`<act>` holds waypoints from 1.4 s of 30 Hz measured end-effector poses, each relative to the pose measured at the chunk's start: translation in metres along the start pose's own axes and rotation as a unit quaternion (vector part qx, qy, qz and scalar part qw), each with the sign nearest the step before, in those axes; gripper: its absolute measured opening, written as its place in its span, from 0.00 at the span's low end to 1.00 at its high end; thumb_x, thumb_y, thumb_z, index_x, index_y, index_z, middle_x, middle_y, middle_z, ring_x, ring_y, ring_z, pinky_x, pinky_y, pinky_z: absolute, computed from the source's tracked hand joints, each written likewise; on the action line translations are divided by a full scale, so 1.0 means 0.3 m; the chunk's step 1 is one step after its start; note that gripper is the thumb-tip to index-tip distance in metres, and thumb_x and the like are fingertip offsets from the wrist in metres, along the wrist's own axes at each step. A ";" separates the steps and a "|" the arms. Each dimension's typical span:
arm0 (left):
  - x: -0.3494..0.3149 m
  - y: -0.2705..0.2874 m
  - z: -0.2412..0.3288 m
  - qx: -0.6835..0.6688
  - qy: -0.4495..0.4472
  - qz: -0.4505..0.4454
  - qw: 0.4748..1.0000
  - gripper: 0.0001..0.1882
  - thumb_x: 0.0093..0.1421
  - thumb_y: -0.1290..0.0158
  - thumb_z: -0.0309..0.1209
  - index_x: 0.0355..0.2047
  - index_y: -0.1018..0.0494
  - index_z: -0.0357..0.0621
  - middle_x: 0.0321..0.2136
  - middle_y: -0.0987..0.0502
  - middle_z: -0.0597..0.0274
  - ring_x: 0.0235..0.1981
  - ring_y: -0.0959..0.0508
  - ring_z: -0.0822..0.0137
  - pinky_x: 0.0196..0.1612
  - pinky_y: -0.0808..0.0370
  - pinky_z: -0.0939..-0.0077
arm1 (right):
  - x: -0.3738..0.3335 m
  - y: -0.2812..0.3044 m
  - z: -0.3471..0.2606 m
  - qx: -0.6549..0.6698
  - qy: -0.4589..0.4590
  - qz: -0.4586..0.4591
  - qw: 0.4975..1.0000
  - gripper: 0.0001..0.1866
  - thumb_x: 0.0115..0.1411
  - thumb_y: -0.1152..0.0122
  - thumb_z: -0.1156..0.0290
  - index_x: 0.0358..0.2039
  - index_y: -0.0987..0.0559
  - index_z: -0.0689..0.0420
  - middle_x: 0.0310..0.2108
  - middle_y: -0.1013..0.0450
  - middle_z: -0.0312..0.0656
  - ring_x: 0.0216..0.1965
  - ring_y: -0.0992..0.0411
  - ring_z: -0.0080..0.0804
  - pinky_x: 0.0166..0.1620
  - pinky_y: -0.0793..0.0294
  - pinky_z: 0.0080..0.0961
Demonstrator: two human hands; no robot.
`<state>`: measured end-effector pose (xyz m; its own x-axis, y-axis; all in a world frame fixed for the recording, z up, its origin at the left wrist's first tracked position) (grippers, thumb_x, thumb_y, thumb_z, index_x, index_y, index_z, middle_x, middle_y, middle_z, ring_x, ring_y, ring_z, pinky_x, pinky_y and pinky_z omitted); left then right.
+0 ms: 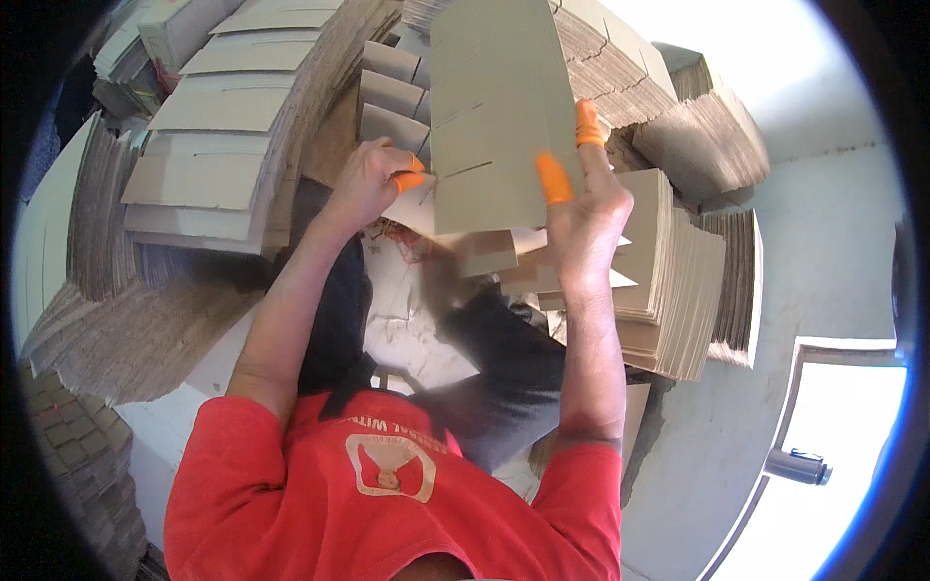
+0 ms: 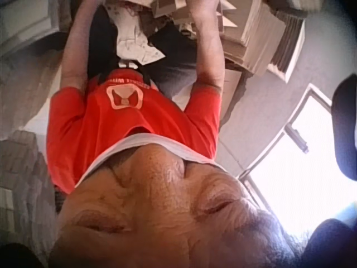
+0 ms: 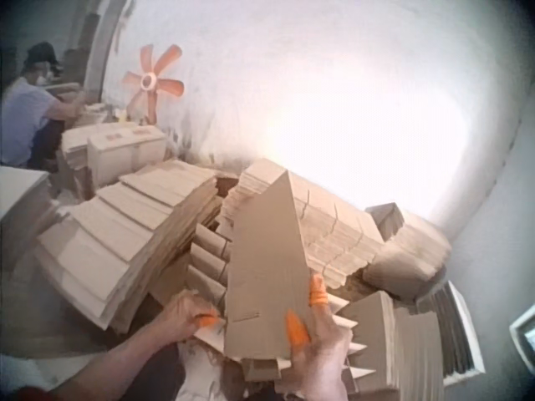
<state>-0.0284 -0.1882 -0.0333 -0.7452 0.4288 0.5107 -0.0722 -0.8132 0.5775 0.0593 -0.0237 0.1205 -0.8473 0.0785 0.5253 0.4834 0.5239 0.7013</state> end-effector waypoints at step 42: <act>0.005 -0.039 -0.062 -0.011 0.017 -0.002 1.000 0.07 0.50 0.41 0.21 0.32 0.20 0.42 0.26 0.25 0.50 0.33 0.25 0.48 0.39 0.29 0.56 | -0.005 -0.358 0.004 0.050 0.085 -0.201 0.975 0.30 0.49 0.43 0.88 0.54 0.37 0.75 0.27 0.26 0.64 0.33 0.25 0.63 0.33 0.25 0.46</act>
<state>-0.0409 -0.1852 -0.0512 -0.7663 0.4198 0.4863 -0.0906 -0.8201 0.5650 0.0082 -0.0790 0.0437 -0.9111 -0.2869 0.2960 0.0891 0.5640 0.8210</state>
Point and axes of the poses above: each hand's wrist, its own x-axis towards the middle knuckle, its own y-axis out of the back of the hand, z = x × y, the point moved 10 cm from there along x, towards the middle knuckle
